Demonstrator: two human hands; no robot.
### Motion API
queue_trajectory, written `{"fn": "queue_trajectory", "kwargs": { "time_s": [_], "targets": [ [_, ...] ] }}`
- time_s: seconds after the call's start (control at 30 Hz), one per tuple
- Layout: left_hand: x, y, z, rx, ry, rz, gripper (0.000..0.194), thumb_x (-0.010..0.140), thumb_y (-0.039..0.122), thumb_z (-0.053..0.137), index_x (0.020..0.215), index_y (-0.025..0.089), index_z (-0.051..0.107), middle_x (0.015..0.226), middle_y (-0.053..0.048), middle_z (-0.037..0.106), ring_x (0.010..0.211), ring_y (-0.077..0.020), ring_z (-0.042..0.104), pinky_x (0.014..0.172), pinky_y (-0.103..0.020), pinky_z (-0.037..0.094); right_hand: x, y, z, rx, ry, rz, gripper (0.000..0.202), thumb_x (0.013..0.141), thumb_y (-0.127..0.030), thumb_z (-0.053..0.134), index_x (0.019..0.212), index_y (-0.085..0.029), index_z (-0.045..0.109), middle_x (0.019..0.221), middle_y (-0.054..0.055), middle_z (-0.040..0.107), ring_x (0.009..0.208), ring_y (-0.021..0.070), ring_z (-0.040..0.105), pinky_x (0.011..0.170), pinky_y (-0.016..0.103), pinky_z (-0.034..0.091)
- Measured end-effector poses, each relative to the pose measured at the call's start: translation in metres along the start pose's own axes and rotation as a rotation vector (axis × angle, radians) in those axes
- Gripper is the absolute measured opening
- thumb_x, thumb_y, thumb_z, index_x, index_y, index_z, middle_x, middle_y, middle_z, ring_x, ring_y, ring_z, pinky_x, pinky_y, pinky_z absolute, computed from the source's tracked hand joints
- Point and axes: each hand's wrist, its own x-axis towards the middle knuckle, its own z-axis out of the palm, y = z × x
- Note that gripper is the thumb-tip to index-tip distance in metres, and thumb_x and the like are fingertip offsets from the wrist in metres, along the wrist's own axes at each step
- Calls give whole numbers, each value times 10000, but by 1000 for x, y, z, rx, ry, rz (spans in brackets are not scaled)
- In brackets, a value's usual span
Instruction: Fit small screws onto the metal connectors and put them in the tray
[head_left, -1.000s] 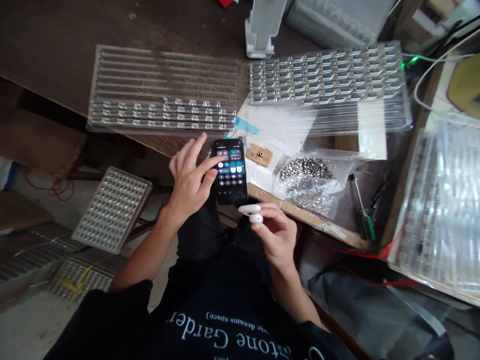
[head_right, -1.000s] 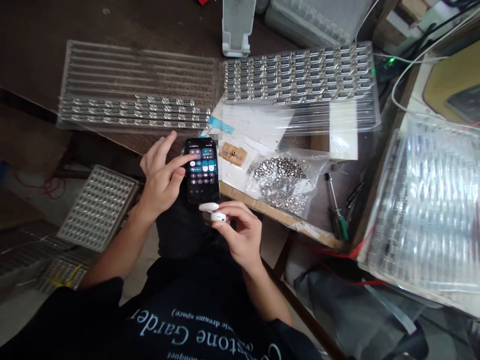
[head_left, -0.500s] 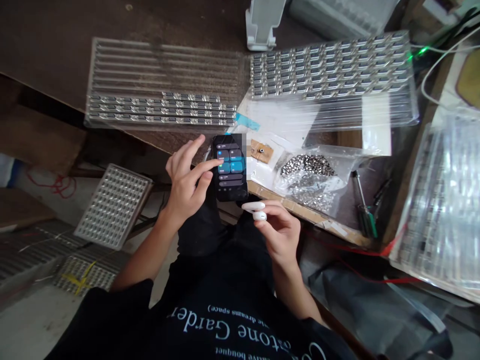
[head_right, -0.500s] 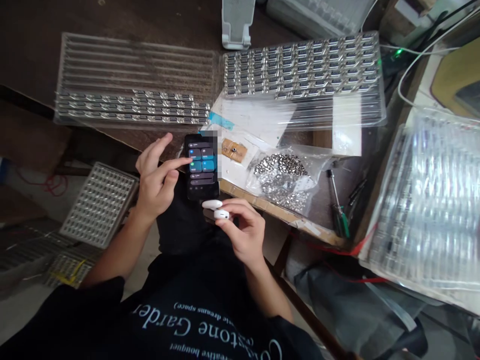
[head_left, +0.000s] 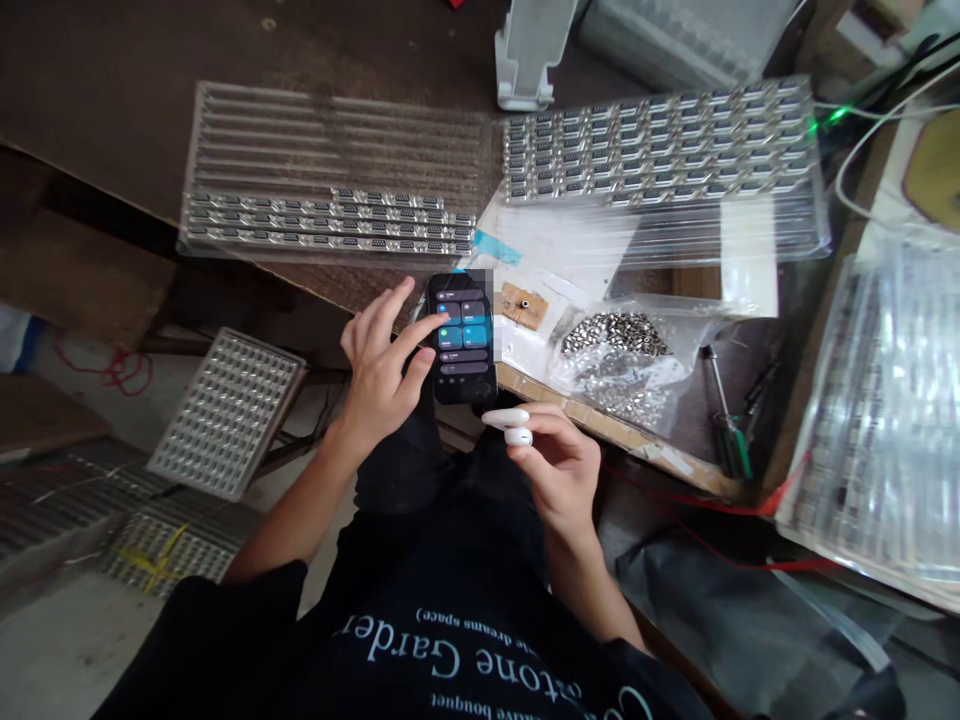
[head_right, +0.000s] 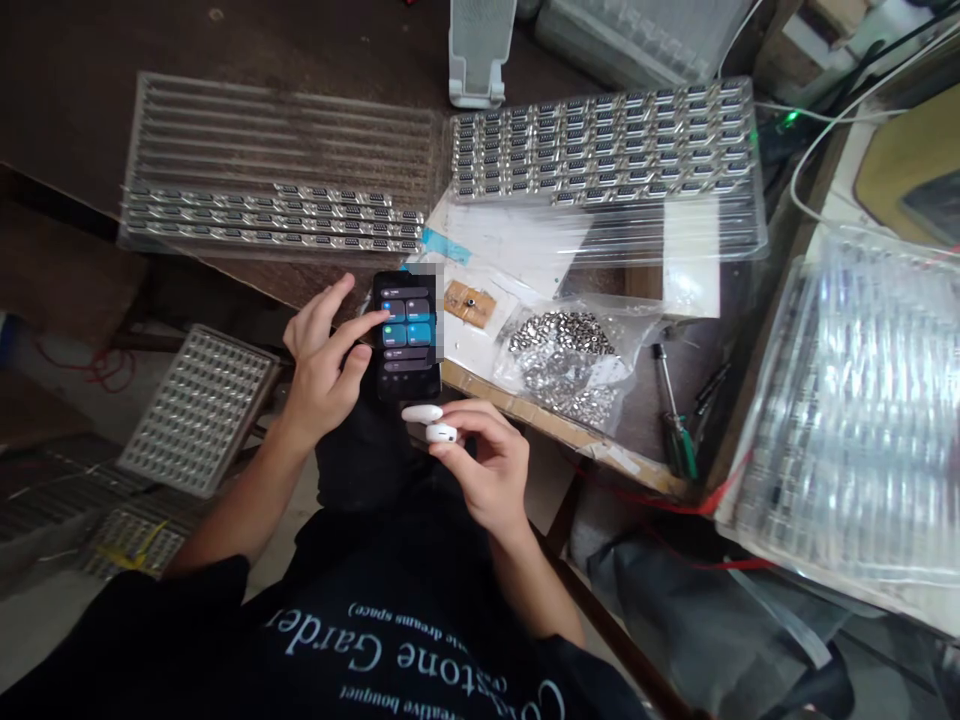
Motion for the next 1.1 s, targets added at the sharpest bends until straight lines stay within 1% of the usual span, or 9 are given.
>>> {"fn": "queue_trajectory", "kwargs": {
  "time_s": [0.07, 0.17, 0.27, 0.4, 0.53, 0.67, 0.83, 0.97, 1.1],
  "targets": [
    [1, 1, 0, 0, -3, 3, 530, 1067, 573, 333, 1359, 300, 680, 1641, -81, 418, 1484, -327, 392, 1221, -528, 233, 0, -1, 0, 6, -9, 5, 174, 853, -227, 835, 998, -321, 817, 994, 18, 773, 848, 172, 690, 695, 280, 509],
    [1, 4, 0, -3, -15, 35, 535, 1067, 580, 320, 1358, 318, 685, 1657, -69, 394, 1493, -330, 376, 1222, -535, 226, 0, -1, 0, 9, -18, 13, 189, 854, -220, 833, 1008, -329, 815, 1002, 14, 772, 855, 167, 691, 709, 278, 508],
    [-1, 8, 1, 14, -74, 67, 529, 1066, 588, 316, 1305, 347, 721, 1672, -47, 371, 1506, -340, 349, 1228, -571, 184, 0, -1, -1, 7, -16, 6, 185, 853, -221, 834, 1006, -324, 816, 997, 19, 773, 839, 166, 686, 702, 278, 509],
    [-3, 10, 3, 47, -139, 51, 549, 1064, 597, 297, 1254, 353, 750, 1676, -41, 365, 1514, -355, 319, 1228, -616, 139, 0, -2, -1, -4, -11, -2, 175, 852, -226, 835, 1000, -317, 817, 994, 23, 775, 831, 167, 684, 691, 278, 509],
    [-3, 10, 4, 45, -140, 40, 591, 1061, 616, 262, 1255, 347, 751, 1675, -43, 367, 1518, -354, 309, 1231, -616, 138, 0, -2, -2, -8, -5, -1, 164, 852, -234, 835, 993, -317, 817, 996, 21, 776, 840, 169, 691, 700, 280, 512],
    [-5, 10, 4, 28, -139, 44, 571, 1068, 601, 264, 1286, 360, 733, 1679, -40, 359, 1521, -346, 311, 1235, -604, 129, 1, -2, -2, -26, 0, 1, 141, 849, -254, 839, 979, -303, 815, 980, 26, 775, 839, 175, 697, 697, 285, 514],
    [-8, 8, 4, -17, -98, 58, 564, 1062, 609, 282, 1289, 354, 731, 1662, -54, 389, 1509, -341, 331, 1231, -593, 143, 0, -2, -2, -56, 8, 12, 113, 849, -302, 839, 957, -282, 810, 965, 42, 773, 828, 190, 696, 677, 302, 518],
    [-12, 6, 2, -42, -49, 32, 610, 1052, 634, 258, 1220, 341, 766, 1633, -54, 435, 1495, -336, 354, 1231, -574, 150, 0, 0, -3, -75, 14, 25, 109, 853, -324, 833, 948, -277, 807, 967, 49, 772, 838, 199, 697, 681, 313, 521],
    [-15, 5, 1, -41, -51, 20, 619, 1054, 629, 254, 1166, 331, 786, 1621, -60, 452, 1488, -339, 364, 1227, -579, 148, 0, 0, -3, -57, 8, 15, 115, 852, -314, 835, 960, -286, 808, 969, 40, 771, 840, 193, 696, 688, 304, 516]
  ]
}}
